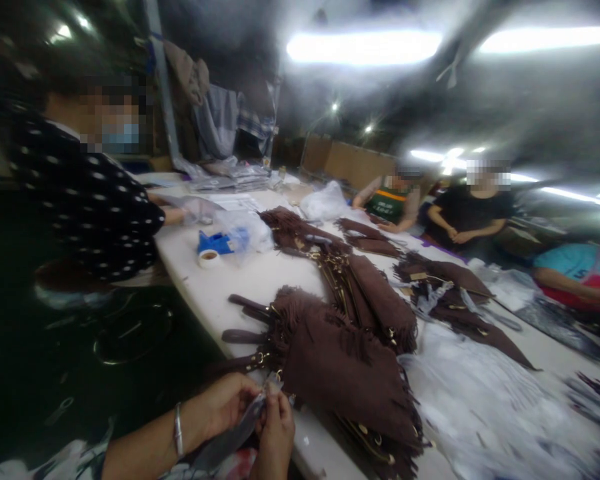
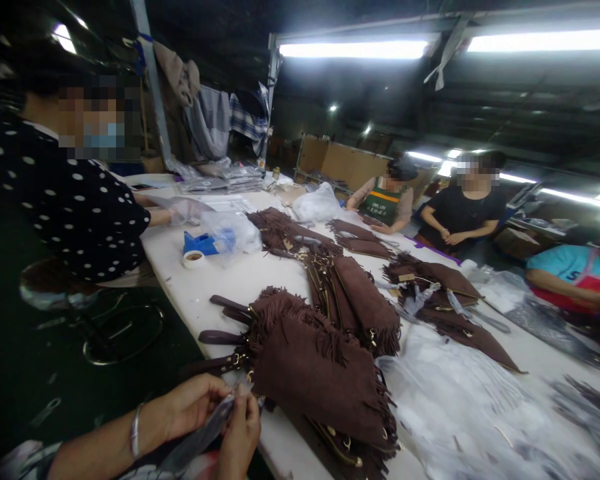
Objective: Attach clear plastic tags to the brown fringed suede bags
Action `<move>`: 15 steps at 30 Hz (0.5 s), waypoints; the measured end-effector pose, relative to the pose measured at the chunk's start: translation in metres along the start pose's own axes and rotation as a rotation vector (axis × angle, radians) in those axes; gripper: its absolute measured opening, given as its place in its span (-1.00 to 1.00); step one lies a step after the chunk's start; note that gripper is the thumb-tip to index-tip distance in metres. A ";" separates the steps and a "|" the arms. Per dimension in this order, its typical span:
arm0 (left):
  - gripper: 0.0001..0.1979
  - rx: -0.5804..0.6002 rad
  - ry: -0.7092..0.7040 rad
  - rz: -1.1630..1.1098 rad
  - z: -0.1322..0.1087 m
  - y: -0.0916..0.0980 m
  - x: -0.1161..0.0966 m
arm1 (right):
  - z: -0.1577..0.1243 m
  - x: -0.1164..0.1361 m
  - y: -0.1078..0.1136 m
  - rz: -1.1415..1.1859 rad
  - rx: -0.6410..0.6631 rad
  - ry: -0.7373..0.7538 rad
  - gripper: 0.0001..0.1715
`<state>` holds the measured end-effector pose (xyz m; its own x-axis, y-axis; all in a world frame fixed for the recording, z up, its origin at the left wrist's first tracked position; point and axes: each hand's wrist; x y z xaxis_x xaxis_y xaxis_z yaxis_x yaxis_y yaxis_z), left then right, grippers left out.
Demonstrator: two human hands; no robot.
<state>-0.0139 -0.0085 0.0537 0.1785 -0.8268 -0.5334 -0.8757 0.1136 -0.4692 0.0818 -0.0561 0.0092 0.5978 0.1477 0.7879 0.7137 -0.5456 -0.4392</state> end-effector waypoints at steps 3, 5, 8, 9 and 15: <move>-0.97 0.049 0.061 -0.033 0.002 0.005 -0.002 | -0.003 0.003 -0.001 0.074 0.027 -0.089 -0.35; -0.97 0.078 0.101 -0.055 0.002 0.006 -0.004 | -0.007 0.005 -0.002 0.104 0.038 -0.110 -0.38; -0.95 0.120 0.134 -0.056 0.002 0.003 -0.008 | -0.011 0.009 -0.004 0.124 0.039 -0.112 -0.43; -0.95 0.129 0.138 -0.053 0.002 0.001 -0.008 | -0.011 0.009 -0.005 0.127 0.038 -0.112 -0.45; -0.94 -0.018 -0.075 -0.059 0.003 -0.011 0.009 | -0.007 0.001 -0.004 0.162 0.036 -0.124 -0.42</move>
<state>-0.0013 -0.0156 0.0526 0.2621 -0.7881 -0.5569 -0.8706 0.0559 -0.4889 0.0771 -0.0601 0.0146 0.7449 0.1621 0.6472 0.6157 -0.5407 -0.5733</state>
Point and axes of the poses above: each hand's wrist, its own z-axis towards the middle knuckle, its own y-axis out of the back of the hand, x = y × z, and after that the axes turned 7 degrees about z, right-handed
